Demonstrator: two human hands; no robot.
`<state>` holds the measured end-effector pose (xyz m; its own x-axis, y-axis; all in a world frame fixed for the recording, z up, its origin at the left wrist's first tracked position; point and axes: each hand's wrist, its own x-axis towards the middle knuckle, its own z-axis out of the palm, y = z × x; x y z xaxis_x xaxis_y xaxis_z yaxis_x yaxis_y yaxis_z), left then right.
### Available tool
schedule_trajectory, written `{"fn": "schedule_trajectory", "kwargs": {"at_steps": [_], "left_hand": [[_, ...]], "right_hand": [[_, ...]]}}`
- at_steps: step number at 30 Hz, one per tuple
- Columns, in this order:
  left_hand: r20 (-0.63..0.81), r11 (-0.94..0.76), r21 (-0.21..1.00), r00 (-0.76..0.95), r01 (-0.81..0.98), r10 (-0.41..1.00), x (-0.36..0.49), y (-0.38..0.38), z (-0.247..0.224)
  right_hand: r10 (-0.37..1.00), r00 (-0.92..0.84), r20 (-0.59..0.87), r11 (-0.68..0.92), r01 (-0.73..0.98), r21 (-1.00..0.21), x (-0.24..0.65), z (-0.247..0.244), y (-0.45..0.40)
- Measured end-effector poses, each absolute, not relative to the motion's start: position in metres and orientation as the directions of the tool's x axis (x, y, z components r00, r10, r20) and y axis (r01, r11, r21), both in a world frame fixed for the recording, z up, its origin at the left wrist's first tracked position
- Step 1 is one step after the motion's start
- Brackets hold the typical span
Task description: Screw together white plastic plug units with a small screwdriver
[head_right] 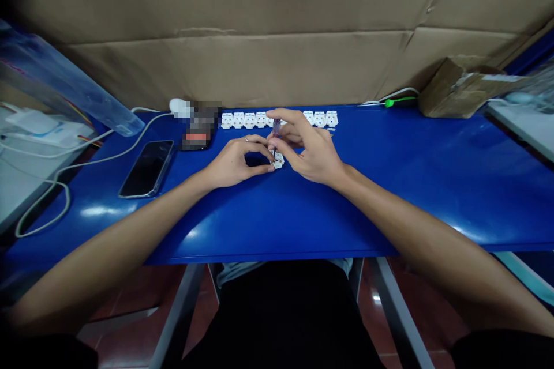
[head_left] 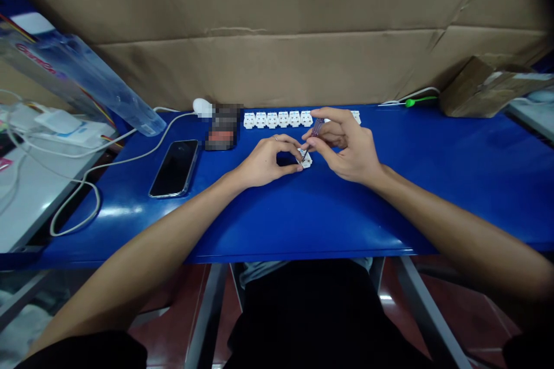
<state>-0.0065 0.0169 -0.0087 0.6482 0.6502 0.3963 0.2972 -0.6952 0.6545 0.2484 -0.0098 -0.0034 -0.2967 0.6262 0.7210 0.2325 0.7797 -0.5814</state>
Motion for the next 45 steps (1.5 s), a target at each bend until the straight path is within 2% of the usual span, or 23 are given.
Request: {"fn": "schedule_trajectory", "kwargs": {"at_steps": [11, 18, 23, 28, 33, 38, 45], "left_hand": [[0.399, -0.698, 0.651, 0.648, 0.298, 0.649, -0.0064, 0.0199, -0.0118], [0.398, -0.704, 0.647, 0.658, 0.292, 0.639, -0.006, 0.0195, -0.0107], [0.416, -0.716, 0.64, 0.657, 0.279, 0.628, -0.0061, 0.0194, -0.0115], [0.42, -0.722, 0.629, 0.654, 0.289, 0.629, -0.0059, 0.0183, -0.0107], [0.4, -0.713, 0.635, 0.662, 0.298, 0.633, -0.0058, 0.0188, -0.0107], [0.414, -0.715, 0.635, 0.654, 0.291, 0.633, -0.0058, 0.0193, -0.0118], [0.397, -0.706, 0.635, 0.652, 0.312, 0.646, -0.0056, 0.0185, -0.0111]], "right_hand": [[0.588, -0.344, 0.732, 0.809, 0.22, -0.546, 0.248, 0.001, -0.0103], [0.529, -0.327, 0.783, 0.848, 0.236, -0.474, 0.2456, -0.0006, -0.0116], [0.575, -0.312, 0.756, 0.818, 0.231, -0.527, 0.2452, -0.0031, -0.011], [0.52, -0.277, 0.808, 0.849, 0.276, -0.452, 0.2447, -0.0021, -0.0089], [0.545, -0.344, 0.765, 0.839, 0.225, -0.496, 0.2443, 0.0011, -0.0113], [0.538, -0.261, 0.801, 0.839, 0.254, -0.481, 0.2437, -0.0024, -0.011], [0.576, -0.292, 0.764, 0.817, 0.248, -0.521, 0.2433, -0.0047, -0.0107]]}}
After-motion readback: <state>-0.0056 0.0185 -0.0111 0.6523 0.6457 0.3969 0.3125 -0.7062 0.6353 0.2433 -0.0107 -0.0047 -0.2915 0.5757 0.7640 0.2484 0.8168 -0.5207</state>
